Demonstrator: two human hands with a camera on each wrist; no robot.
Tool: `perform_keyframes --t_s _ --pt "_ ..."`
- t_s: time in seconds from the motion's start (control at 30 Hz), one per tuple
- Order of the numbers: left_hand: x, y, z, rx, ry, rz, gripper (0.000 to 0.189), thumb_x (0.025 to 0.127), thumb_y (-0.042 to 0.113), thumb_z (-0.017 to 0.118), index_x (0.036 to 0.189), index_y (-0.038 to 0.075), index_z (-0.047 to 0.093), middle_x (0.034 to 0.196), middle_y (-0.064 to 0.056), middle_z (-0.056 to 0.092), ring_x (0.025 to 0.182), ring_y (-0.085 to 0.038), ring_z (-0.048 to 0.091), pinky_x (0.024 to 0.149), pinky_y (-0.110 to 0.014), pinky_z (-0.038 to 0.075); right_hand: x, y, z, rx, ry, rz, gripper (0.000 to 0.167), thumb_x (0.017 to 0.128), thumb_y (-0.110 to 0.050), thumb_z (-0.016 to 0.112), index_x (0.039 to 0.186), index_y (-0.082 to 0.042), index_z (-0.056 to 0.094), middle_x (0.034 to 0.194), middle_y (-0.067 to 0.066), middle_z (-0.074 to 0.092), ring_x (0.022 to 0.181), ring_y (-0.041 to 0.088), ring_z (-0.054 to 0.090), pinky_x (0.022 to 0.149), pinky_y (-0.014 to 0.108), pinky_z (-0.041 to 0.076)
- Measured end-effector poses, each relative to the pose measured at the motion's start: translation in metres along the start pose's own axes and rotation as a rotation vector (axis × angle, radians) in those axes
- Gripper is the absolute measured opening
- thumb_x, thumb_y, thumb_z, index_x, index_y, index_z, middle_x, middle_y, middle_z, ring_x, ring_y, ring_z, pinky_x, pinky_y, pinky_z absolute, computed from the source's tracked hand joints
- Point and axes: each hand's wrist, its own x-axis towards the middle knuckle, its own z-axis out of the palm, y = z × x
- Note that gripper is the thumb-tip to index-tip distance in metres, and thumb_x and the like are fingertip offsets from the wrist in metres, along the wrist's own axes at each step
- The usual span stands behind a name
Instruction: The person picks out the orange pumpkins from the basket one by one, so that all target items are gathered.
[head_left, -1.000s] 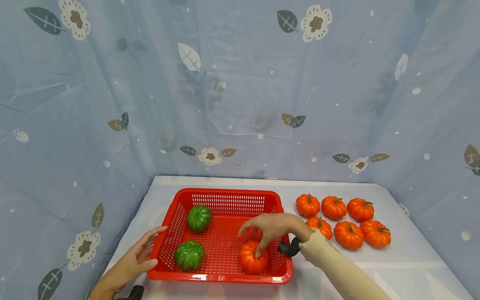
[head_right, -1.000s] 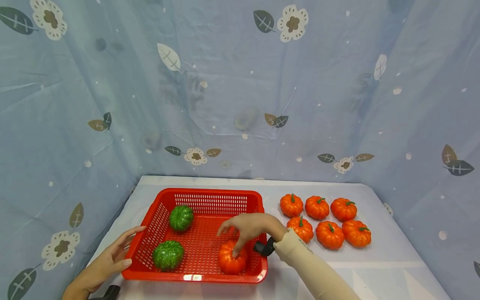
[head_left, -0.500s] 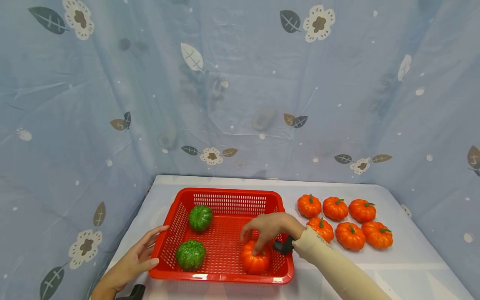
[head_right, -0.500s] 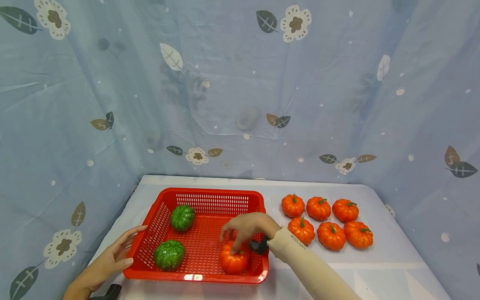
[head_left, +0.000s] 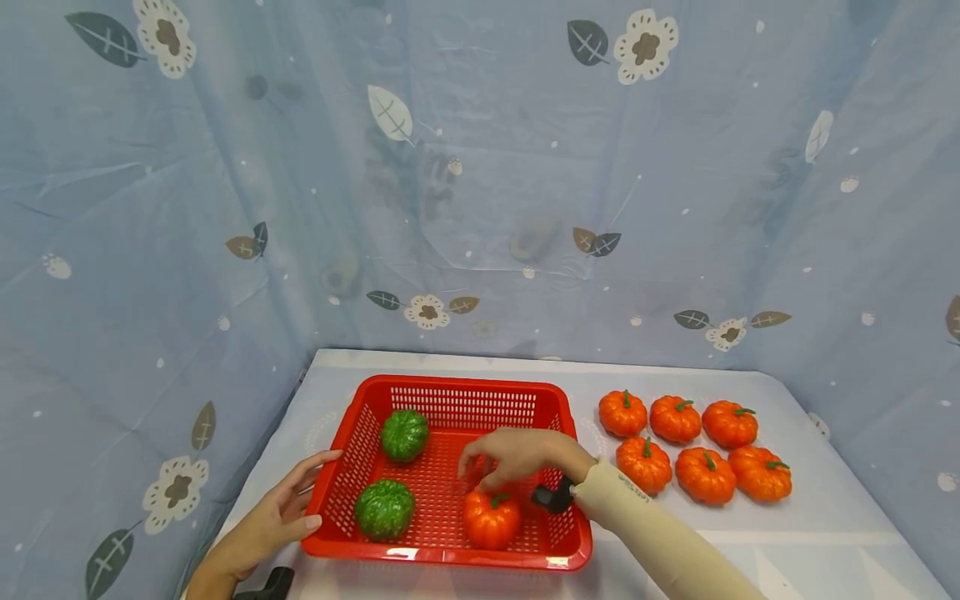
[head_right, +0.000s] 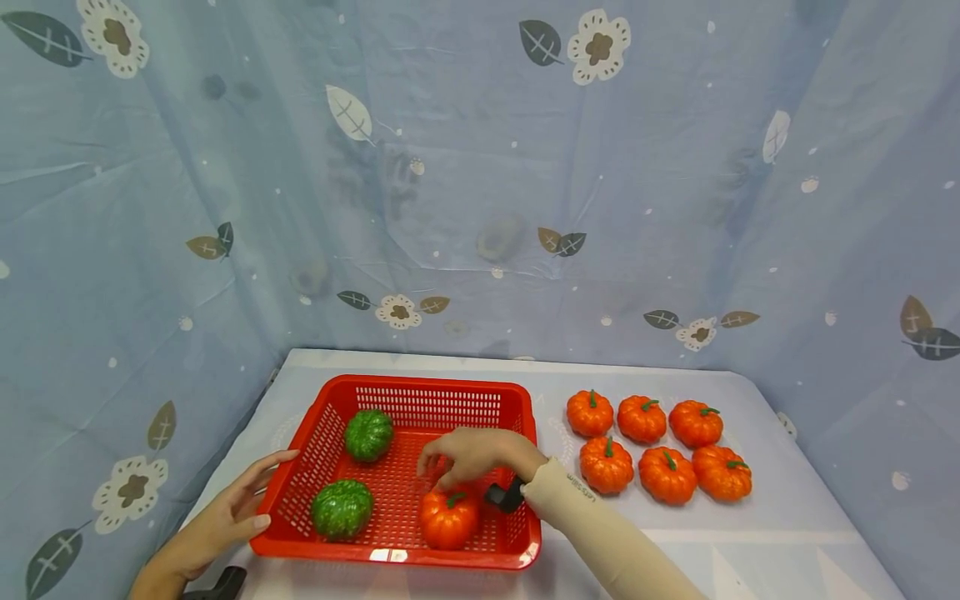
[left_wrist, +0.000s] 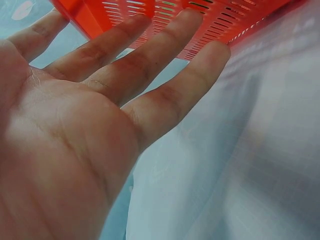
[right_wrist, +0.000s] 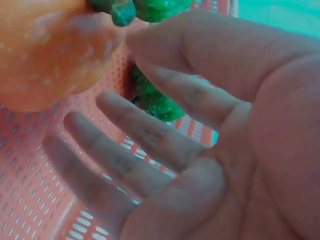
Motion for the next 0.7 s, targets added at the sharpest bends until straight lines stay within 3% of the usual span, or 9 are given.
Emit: perform_keyframes --t_s 0.13,0.23,0.33,0.47,0.7 --pt "0.0 -0.001 0.0 -0.001 -0.008 0.007 0.074 0.097 0.008 0.062 0.161 0.019 0.027 0.157 -0.029 0.027 0.13 -0.036 0.052 0.091 -0.044 0.058 -0.008 0.005 -0.003 0.051 -0.083 0.045 0.048 0.089 0.009 0.062 0.125 -0.023 0.068 0.121 -0.01 0.066 0.113 0.012 0.061 0.096 0.026 0.05" --pt "0.0 -0.001 -0.001 -0.012 -0.023 0.02 0.074 0.098 0.006 0.061 0.161 0.019 0.026 0.157 -0.029 0.027 0.13 -0.031 0.054 0.093 -0.043 0.058 -0.013 0.007 -0.006 0.138 -0.165 0.078 0.058 0.086 0.014 0.066 0.128 -0.027 0.066 0.124 -0.011 0.063 0.115 0.013 0.058 0.095 0.026 0.052" --pt "0.0 -0.002 -0.002 -0.028 -0.036 0.027 0.074 0.098 0.005 0.06 0.162 0.018 0.026 0.157 -0.03 0.026 0.129 -0.027 0.055 0.093 -0.043 0.057 -0.014 0.007 -0.005 0.167 -0.203 0.056 0.061 0.085 0.005 0.078 0.134 -0.028 0.063 0.128 -0.012 0.061 0.117 0.01 0.056 0.098 0.028 0.051" --pt "0.001 -0.003 -0.002 -0.026 -0.029 0.019 0.075 0.097 0.005 0.061 0.161 0.019 0.026 0.157 -0.03 0.026 0.13 -0.029 0.054 0.093 -0.043 0.058 -0.011 0.005 -0.002 0.118 -0.212 0.004 0.068 0.081 -0.012 0.089 0.141 -0.027 0.059 0.129 -0.015 0.059 0.118 0.004 0.054 0.105 0.029 0.046" --pt "0.001 -0.003 -0.001 -0.002 -0.004 0.0 0.075 0.096 0.007 0.063 0.161 0.02 0.027 0.157 -0.028 0.027 0.131 -0.039 0.05 0.091 -0.045 0.058 -0.006 0.002 0.007 0.059 -0.164 -0.035 0.067 0.079 -0.026 0.091 0.137 -0.03 0.06 0.127 -0.017 0.059 0.113 0.002 0.054 0.102 0.027 0.046"
